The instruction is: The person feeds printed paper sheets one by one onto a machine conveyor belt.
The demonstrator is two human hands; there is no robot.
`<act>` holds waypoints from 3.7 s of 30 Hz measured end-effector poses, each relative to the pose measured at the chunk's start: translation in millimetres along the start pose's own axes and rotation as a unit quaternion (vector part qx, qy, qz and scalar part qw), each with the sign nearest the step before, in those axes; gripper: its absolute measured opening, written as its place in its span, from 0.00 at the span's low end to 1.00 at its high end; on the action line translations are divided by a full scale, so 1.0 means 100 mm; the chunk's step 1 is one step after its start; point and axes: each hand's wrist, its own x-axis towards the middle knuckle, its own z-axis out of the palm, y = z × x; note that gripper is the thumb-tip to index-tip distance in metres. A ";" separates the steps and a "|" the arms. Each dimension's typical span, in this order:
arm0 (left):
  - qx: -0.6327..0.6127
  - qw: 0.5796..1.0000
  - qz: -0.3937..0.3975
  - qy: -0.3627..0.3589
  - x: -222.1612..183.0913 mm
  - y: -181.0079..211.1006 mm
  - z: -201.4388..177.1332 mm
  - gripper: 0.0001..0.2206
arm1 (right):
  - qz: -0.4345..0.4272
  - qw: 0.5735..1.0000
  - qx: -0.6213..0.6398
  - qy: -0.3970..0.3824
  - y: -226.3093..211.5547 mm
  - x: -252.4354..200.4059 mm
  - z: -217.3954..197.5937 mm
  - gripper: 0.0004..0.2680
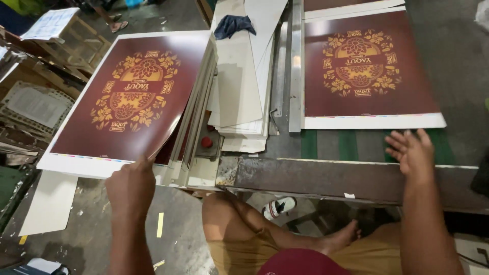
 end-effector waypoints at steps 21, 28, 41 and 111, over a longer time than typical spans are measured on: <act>-0.551 0.808 0.147 0.147 -0.65 2.42 -0.05 0.08 | -0.044 0.899 -0.126 -0.417 -0.15 -2.62 1.88 0.32; -0.538 0.776 0.314 0.096 -0.70 2.47 -0.23 0.18 | -0.185 0.962 -0.103 -0.173 0.78 -2.09 1.32 0.12; 0.052 0.994 -0.041 0.090 -0.63 0.39 0.56 0.32 | -0.096 0.993 0.053 0.044 0.53 -1.57 -1.11 0.09; 0.016 0.993 -0.040 0.112 -0.29 0.19 0.76 0.31 | -0.112 0.993 0.011 0.029 0.63 -1.32 -1.09 0.12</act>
